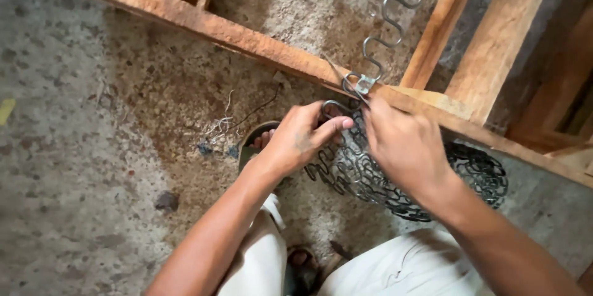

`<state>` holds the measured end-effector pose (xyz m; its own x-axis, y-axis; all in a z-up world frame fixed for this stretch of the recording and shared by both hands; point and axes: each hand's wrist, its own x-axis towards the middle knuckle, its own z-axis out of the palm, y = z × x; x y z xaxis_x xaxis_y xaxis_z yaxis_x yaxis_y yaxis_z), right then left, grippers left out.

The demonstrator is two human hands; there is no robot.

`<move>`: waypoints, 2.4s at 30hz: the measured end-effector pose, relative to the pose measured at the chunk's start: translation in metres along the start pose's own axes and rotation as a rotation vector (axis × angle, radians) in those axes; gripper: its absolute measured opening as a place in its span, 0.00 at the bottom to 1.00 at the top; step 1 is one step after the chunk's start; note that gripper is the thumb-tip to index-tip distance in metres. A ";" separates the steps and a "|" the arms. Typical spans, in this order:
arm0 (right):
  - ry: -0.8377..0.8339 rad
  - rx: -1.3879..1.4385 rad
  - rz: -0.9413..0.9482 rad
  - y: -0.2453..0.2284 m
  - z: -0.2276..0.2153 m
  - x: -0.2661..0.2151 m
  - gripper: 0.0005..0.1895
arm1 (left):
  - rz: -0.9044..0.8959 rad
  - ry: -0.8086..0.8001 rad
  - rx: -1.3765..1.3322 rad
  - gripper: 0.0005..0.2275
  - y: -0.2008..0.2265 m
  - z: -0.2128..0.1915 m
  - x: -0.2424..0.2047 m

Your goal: Repairing or replacing zigzag springs on a wooden furniture frame.

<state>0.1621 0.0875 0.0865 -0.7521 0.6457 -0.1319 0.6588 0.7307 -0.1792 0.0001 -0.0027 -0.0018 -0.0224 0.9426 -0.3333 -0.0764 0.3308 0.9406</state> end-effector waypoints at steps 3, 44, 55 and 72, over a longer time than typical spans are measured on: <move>0.077 0.009 -0.052 0.002 -0.002 0.002 0.07 | 0.006 0.051 -0.032 0.13 0.003 -0.005 0.004; 0.004 0.080 -0.009 0.005 -0.004 -0.009 0.06 | -0.088 0.028 -0.061 0.13 0.007 -0.003 0.002; 0.006 0.050 -0.010 0.000 -0.001 0.000 0.08 | -0.054 0.043 -0.001 0.15 0.008 -0.003 -0.003; -0.057 0.022 0.108 0.020 -0.025 -0.037 0.08 | -0.034 0.007 -0.010 0.13 0.008 -0.005 0.003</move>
<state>0.2034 0.0834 0.1127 -0.6772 0.7063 -0.2063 0.7358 0.6522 -0.1826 -0.0054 0.0028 0.0045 -0.0264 0.9304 -0.3657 -0.0874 0.3622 0.9280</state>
